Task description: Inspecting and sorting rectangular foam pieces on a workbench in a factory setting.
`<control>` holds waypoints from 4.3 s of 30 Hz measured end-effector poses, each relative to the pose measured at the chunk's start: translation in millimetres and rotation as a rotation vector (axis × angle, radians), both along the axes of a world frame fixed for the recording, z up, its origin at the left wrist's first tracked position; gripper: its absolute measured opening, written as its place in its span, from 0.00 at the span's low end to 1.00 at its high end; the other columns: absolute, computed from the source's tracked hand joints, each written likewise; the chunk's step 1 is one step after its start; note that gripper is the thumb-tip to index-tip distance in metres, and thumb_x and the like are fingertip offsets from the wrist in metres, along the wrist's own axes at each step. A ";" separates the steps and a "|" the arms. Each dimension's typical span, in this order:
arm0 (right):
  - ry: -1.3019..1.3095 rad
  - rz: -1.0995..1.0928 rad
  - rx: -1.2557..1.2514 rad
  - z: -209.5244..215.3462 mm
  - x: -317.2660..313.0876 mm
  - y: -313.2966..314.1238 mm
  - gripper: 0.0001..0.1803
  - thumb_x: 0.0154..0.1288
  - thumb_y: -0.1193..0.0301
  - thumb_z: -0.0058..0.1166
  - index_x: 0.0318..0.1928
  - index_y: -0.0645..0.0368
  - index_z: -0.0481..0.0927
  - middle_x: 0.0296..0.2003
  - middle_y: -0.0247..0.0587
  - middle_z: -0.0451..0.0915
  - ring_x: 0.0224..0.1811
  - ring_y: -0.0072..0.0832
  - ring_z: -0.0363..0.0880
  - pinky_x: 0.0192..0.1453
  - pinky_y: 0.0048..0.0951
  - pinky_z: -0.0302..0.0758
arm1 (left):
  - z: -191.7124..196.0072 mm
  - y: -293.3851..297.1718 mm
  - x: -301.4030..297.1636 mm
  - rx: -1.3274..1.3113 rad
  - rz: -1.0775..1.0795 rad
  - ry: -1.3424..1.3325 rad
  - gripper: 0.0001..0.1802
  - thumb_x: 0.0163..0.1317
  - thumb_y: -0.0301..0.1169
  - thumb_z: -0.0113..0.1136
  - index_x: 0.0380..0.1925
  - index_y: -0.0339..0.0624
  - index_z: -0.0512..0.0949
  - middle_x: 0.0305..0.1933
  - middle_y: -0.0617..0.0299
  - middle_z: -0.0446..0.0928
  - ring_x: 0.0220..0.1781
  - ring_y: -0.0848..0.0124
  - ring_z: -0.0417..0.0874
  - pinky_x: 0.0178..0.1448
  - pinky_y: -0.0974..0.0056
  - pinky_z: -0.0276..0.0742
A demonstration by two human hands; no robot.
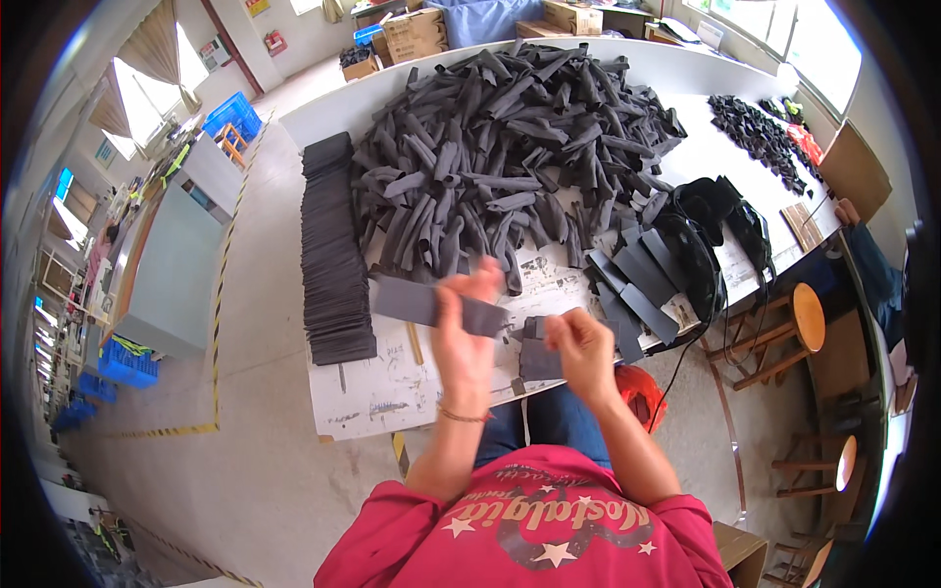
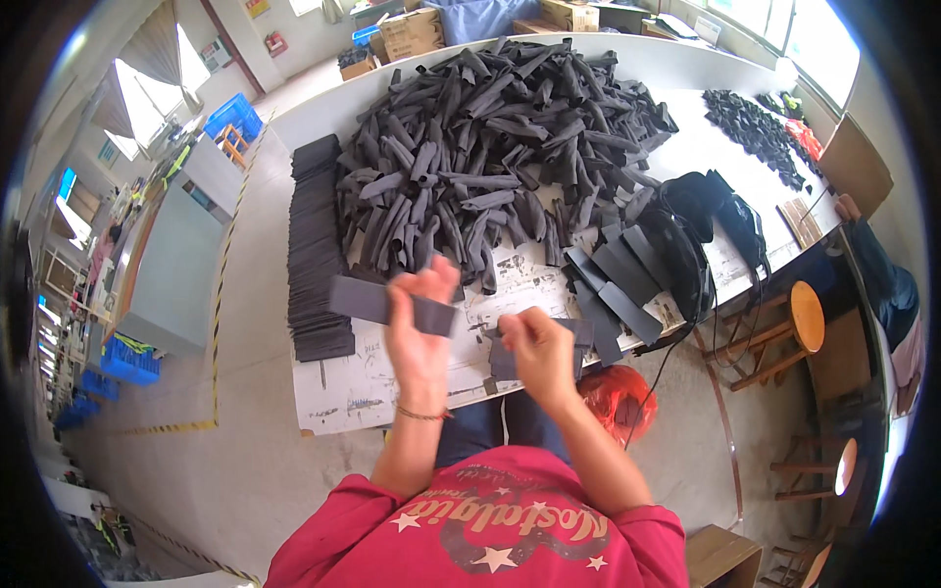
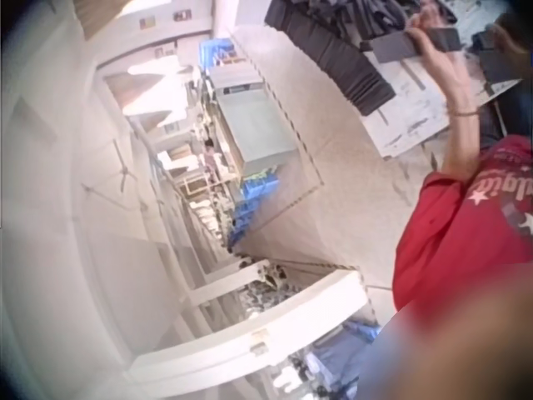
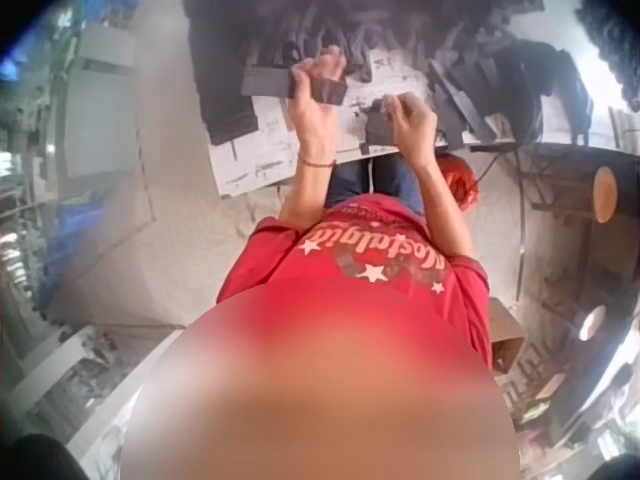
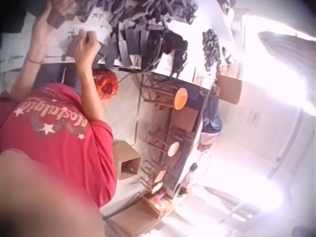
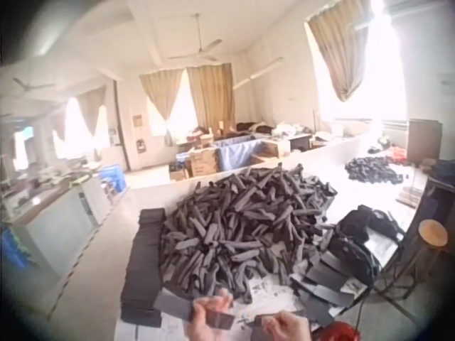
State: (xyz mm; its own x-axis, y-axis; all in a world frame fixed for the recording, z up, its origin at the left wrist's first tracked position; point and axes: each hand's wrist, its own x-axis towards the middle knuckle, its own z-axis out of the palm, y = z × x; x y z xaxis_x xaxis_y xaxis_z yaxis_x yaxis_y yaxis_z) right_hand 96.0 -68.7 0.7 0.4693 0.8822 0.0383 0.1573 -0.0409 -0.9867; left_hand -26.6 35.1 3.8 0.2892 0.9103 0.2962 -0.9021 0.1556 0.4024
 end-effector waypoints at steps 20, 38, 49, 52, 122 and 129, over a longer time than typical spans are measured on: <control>-0.116 0.092 0.065 17.4 -19.8 14.0 0.09 0.63 0.73 0.61 0.31 0.64 0.76 0.29 0.30 0.76 0.30 0.14 0.69 0.32 0.21 0.67 | 7.9 -6.4 8.2 0.094 0.038 0.196 0.16 0.75 0.40 0.44 0.48 0.39 0.73 0.48 0.50 0.81 0.67 0.52 0.71 0.74 0.48 0.59; 0.085 0.009 0.399 17.0 -22.2 7.3 0.08 0.68 0.71 0.57 0.36 0.65 0.82 0.31 0.29 0.79 0.34 0.17 0.74 0.41 0.22 0.70 | -3.3 -4.2 14.7 -0.012 -0.302 -0.018 0.15 0.73 0.40 0.45 0.42 0.42 0.77 0.35 0.59 0.83 0.71 0.55 0.65 0.74 0.42 0.59; 0.368 0.210 0.326 9.6 -20.4 7.4 0.11 0.69 0.76 0.53 0.49 0.69 0.76 0.41 0.38 0.81 0.44 0.20 0.78 0.51 0.24 0.75 | 5.9 -0.4 14.2 -0.039 -0.297 -0.016 0.15 0.74 0.41 0.43 0.41 0.43 0.75 0.36 0.60 0.82 0.69 0.56 0.68 0.72 0.45 0.63; 0.342 0.220 0.298 11.1 -19.3 8.9 0.08 0.70 0.76 0.53 0.46 0.69 0.77 0.38 0.37 0.81 0.41 0.19 0.79 0.48 0.22 0.76 | 3.9 0.5 12.2 -0.034 -0.256 0.023 0.15 0.74 0.41 0.45 0.41 0.43 0.75 0.37 0.59 0.82 0.67 0.56 0.70 0.71 0.46 0.64; 0.453 0.006 0.005 -28.5 60.7 -13.0 0.22 0.74 0.59 0.48 0.51 0.69 0.77 0.38 0.39 0.79 0.34 0.24 0.78 0.39 0.28 0.78 | -58.6 7.0 -7.4 -0.094 0.035 0.716 0.13 0.70 0.28 0.53 0.47 0.30 0.77 0.37 0.56 0.80 0.33 0.66 0.85 0.36 0.62 0.87; 0.165 -0.196 0.031 -32.7 78.9 -11.0 0.06 0.61 0.75 0.61 0.38 0.65 0.82 0.29 0.31 0.81 0.27 0.14 0.74 0.27 0.17 0.69 | -51.9 3.8 16.2 0.009 -0.198 0.722 0.17 0.73 0.32 0.47 0.54 0.31 0.72 0.38 0.54 0.80 0.34 0.61 0.87 0.39 0.66 0.84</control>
State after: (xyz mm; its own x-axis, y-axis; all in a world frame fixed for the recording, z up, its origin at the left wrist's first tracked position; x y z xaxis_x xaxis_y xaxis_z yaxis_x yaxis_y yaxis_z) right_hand 174.9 -79.8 -32.0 0.6332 0.7735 -0.0279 -0.0142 -0.0244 -0.9996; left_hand -10.5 38.8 -48.1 0.5727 0.8195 -0.0219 -0.3686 0.2813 0.8860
